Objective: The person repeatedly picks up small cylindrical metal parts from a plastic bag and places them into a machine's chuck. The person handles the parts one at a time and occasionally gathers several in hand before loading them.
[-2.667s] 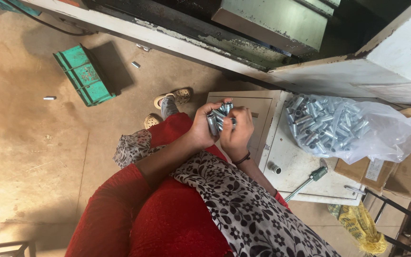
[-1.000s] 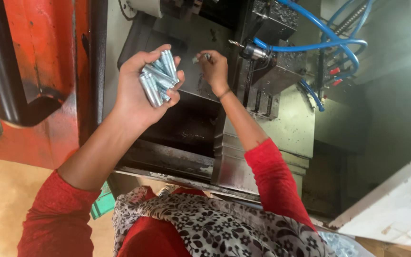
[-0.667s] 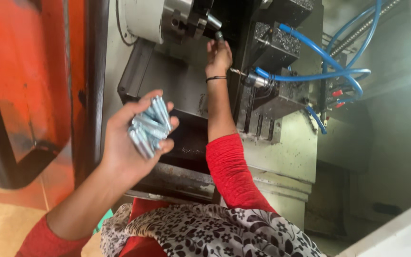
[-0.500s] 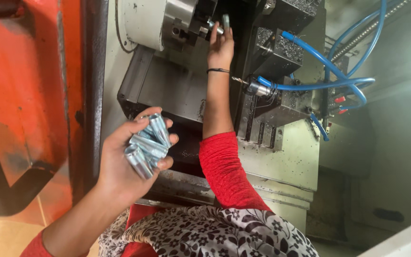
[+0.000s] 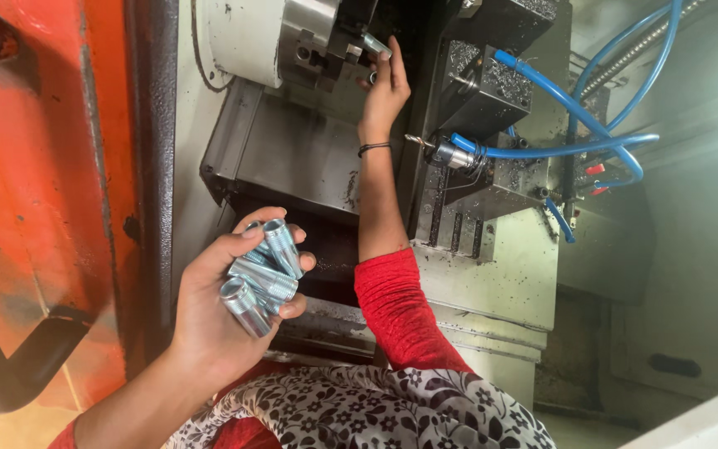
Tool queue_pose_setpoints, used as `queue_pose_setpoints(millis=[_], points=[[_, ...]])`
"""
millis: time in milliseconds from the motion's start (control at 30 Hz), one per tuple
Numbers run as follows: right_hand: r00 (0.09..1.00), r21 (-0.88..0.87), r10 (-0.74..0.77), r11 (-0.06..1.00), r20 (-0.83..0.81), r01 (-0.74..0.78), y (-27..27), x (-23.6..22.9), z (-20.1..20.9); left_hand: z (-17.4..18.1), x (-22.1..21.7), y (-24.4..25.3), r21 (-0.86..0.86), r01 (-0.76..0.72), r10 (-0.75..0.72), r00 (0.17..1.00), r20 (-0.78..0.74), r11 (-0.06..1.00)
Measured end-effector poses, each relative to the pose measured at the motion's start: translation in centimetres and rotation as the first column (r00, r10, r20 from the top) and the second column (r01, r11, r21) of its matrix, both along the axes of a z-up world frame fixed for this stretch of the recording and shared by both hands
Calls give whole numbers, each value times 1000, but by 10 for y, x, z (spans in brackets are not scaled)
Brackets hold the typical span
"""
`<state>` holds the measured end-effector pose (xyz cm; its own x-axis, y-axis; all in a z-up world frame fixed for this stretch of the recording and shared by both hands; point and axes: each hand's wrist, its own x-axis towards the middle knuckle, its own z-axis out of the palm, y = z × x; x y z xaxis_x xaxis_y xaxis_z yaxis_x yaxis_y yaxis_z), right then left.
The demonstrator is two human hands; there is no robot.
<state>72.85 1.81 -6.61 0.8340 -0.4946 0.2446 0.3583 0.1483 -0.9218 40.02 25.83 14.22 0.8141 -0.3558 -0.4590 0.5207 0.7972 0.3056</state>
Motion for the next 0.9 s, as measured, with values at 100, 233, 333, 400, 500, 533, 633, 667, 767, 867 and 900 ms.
queue_pose_setpoints(millis=[100,233,333,400,500,533,633,667,767,867,900], points=[[999,-89,37,995,-13,-38,-12,15,-6,1,1,-1,7,9,-9,1000,-4,1000],[996,-177,78,981,-33,-82,-24,30,-22,1,1,-2,4,11,-11,1000,6,1000],[994,-331,-9,943,-109,-28,-29,36,-28,1,0,-2,13,11,-11,1000,-14,1000],[989,-442,-80,897,-126,16,-27,38,-26,1,-2,-2,-10,22,-22,1000,-11,1000],[995,-543,-95,836,2,81,-24,33,-18,3,-6,-1,-51,37,-36,999,6,998],[994,-553,-59,827,90,99,-23,29,-16,3,-8,-1,-67,42,-41,999,13,997],[976,-581,-29,799,217,153,-20,25,-5,6,-9,-1,-75,56,-56,998,11,996],[971,-590,-33,789,238,171,-21,29,-1,7,-7,0,-77,57,-56,998,15,995],[999,-586,-36,809,28,46,-27,27,-7,4,-11,-2,-92,60,-61,998,-8,994],[974,-642,-154,767,-168,10,-29,33,-11,4,-11,-1,-88,74,-77,997,-26,993],[984,-607,-110,795,-143,1,-30,35,-10,5,-11,-2,-76,74,-77,996,-37,994]])
